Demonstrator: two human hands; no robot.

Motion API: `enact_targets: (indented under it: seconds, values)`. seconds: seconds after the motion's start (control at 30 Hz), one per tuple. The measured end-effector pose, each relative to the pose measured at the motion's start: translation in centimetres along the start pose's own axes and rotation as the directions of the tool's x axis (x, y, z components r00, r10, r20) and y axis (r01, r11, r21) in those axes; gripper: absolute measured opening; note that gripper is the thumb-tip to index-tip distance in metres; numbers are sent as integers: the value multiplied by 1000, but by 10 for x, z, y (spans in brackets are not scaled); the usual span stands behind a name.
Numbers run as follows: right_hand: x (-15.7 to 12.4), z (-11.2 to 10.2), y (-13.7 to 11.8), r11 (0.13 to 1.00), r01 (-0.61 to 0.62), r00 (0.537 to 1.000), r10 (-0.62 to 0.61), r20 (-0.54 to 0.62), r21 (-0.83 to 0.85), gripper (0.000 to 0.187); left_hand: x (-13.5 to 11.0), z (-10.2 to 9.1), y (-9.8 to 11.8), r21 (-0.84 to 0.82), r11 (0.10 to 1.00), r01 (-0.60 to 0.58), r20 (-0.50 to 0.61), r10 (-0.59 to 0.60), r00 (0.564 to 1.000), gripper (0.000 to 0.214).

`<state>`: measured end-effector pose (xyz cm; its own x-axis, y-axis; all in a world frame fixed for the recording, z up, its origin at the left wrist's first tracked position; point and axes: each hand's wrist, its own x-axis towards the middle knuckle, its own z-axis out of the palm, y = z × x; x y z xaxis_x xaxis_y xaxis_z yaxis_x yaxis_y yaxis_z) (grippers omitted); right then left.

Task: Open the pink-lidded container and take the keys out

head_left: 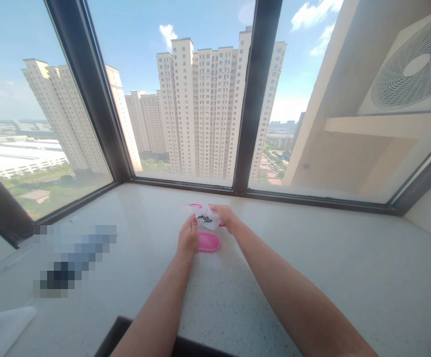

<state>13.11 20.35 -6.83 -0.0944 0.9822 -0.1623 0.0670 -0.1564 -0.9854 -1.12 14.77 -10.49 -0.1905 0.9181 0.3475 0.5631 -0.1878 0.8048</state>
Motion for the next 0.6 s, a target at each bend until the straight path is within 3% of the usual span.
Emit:
enact_targets:
  seconds: [0.3, 0.6]
  values:
    - [-1, -2, 2, 991, 68, 997, -71, -27, -119, 35, 6, 2, -3, 70, 998, 7, 18, -8, 1000, 29]
    - [5, -3, 4, 882, 292, 942, -331, -47, -371, 42, 2, -2, 5, 31, 1000, -3, -29, 4, 1000, 42]
